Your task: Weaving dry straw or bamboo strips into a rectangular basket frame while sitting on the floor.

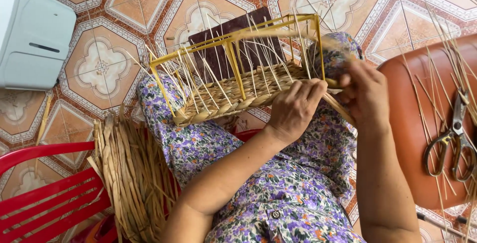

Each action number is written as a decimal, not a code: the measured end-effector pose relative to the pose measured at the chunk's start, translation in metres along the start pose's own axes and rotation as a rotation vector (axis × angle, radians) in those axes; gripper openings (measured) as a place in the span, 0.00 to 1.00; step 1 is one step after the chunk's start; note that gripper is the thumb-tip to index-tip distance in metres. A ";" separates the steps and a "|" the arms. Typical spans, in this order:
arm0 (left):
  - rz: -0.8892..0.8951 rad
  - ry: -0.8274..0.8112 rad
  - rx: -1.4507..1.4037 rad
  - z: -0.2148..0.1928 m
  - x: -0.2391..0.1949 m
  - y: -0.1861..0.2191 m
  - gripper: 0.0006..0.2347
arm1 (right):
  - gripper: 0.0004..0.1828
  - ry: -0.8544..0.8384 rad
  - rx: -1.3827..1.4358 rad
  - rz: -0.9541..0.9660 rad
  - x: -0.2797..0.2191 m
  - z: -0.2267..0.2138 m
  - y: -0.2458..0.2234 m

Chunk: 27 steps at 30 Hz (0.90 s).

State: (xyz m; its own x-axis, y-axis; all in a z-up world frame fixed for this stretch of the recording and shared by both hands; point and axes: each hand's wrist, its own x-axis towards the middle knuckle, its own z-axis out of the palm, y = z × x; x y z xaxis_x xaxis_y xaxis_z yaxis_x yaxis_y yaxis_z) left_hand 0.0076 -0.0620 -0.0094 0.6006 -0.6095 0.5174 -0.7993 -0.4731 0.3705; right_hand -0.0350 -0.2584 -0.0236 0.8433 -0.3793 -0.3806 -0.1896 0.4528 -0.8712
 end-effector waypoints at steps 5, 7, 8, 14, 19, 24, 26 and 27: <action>-0.018 0.028 0.003 0.017 -0.001 -0.004 0.12 | 0.07 0.099 0.666 0.030 -0.012 -0.045 0.035; -0.078 -0.038 -0.061 0.023 -0.004 -0.004 0.10 | 0.10 -0.162 0.522 -0.119 -0.028 -0.045 0.032; -0.083 -0.042 -0.061 0.020 -0.002 -0.004 0.10 | 0.10 -0.161 0.523 -0.113 -0.030 -0.047 0.031; -0.294 -0.363 -0.294 -0.016 0.033 -0.004 0.09 | 0.14 -0.113 0.474 -0.281 -0.007 -0.100 0.048; -0.295 -0.232 -0.563 0.013 0.025 -0.017 0.14 | 0.21 -0.098 0.010 -0.093 -0.048 -0.066 0.016; -0.417 -0.315 -0.615 0.004 0.038 -0.013 0.15 | 0.15 0.043 -0.713 -0.424 -0.084 -0.010 -0.004; -0.435 -0.340 -0.613 0.006 0.038 -0.014 0.15 | 0.22 -0.003 -0.764 -0.711 -0.084 0.025 -0.024; -0.439 -0.353 -0.621 0.008 0.036 -0.015 0.13 | 0.24 -0.063 -0.930 -0.701 -0.080 0.035 -0.031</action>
State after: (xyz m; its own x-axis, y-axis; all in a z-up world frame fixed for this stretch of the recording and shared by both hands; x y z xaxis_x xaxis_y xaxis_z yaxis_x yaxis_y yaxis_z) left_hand 0.0415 -0.0819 -0.0020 0.7482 -0.6634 -0.0066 -0.2944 -0.3409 0.8928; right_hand -0.0784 -0.2138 0.0450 0.9280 -0.2595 0.2673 0.0543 -0.6157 -0.7861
